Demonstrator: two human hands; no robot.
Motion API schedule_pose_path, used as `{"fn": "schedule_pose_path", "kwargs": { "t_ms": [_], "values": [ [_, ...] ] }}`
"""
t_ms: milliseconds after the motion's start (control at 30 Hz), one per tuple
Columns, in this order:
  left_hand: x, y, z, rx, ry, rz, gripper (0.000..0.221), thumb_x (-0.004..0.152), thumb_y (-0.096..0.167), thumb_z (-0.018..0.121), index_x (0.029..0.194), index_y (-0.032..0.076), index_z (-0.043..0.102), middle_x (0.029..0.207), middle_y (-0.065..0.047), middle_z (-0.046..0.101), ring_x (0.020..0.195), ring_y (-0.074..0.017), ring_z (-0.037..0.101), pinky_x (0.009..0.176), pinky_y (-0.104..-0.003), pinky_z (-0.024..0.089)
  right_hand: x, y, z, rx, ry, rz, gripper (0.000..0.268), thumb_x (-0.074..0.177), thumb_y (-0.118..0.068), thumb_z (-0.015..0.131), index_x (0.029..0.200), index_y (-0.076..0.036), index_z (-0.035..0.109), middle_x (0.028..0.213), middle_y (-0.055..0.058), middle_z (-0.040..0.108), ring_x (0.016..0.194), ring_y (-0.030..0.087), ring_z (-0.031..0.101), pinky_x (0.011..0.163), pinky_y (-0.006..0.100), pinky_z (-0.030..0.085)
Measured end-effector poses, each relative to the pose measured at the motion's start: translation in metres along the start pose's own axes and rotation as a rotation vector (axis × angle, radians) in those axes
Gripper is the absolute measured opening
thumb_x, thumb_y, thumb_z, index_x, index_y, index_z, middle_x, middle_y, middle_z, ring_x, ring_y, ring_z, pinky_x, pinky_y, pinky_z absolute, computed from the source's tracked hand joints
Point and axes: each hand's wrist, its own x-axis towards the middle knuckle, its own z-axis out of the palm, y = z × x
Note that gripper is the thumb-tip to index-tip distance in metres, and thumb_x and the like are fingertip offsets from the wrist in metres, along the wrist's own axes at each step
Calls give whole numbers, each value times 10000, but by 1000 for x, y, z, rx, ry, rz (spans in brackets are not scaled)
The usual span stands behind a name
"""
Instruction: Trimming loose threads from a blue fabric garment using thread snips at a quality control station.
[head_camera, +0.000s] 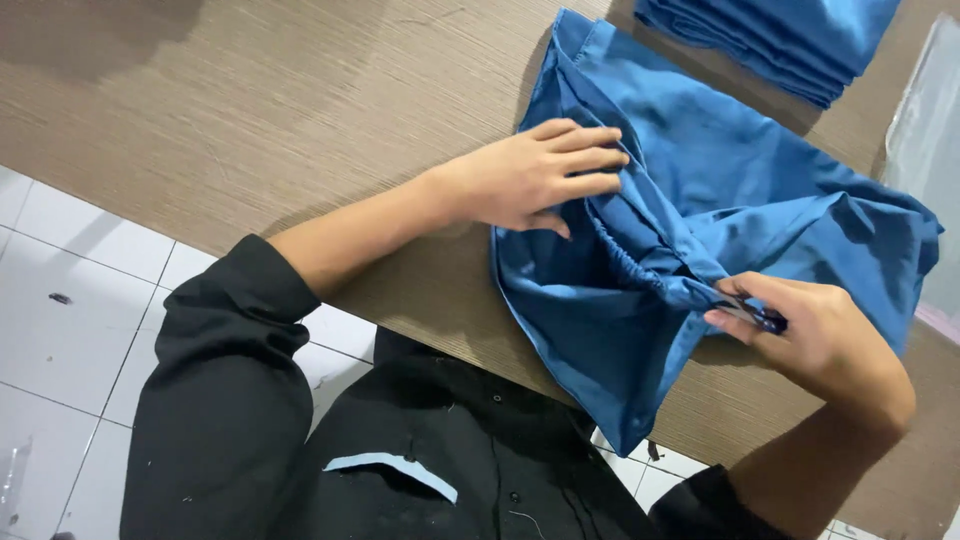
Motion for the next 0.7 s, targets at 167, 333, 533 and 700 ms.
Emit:
{"fn": "schedule_pose_path", "kwargs": {
  "t_ms": [167, 333, 533, 700],
  "values": [
    [8, -7, 7, 85, -16, -48, 734, 995, 544, 711, 1555, 182, 406, 1637, -178, 341, 1515, -404, 296, 1148, -522, 300, -4, -1, -3, 130, 126, -95, 370, 846, -295, 757, 1170, -116, 755, 1048, -16, 803, 871, 97, 743, 844, 266, 535],
    [24, -19, 16, 34, -75, -16, 574, 978, 575, 674, 1367, 166, 564, 1598, -207, 375, 1485, -473, 270, 1079, -604, 344, 1, -52, -6, 135, 517, -458, 335, 914, -153, 785, 1178, 25, 683, 1148, 197, 714, 975, 270, 710, 827, 357, 609],
    [55, -34, 7, -107, -135, 61, 719, 966, 710, 589, 1391, 133, 644, 1602, -247, 353, 1478, -501, 217, 1086, -669, 379, 26, -83, 51, -148, 432, -273, 659, 874, -609, 733, 1258, -77, 662, 1095, 22, 701, 718, 274, 733, 512, 418, 571],
    [55, -48, 9, -137, -112, 133, 796, 869, 543, 813, 1474, 103, 542, 1625, -287, 278, 1499, -510, 183, 1186, -633, 297, 15, -64, 60, 11, 443, -77, 454, 873, -299, 693, 1283, -115, 625, 1172, 62, 712, 833, 330, 709, 690, 436, 536]
  ]
}}
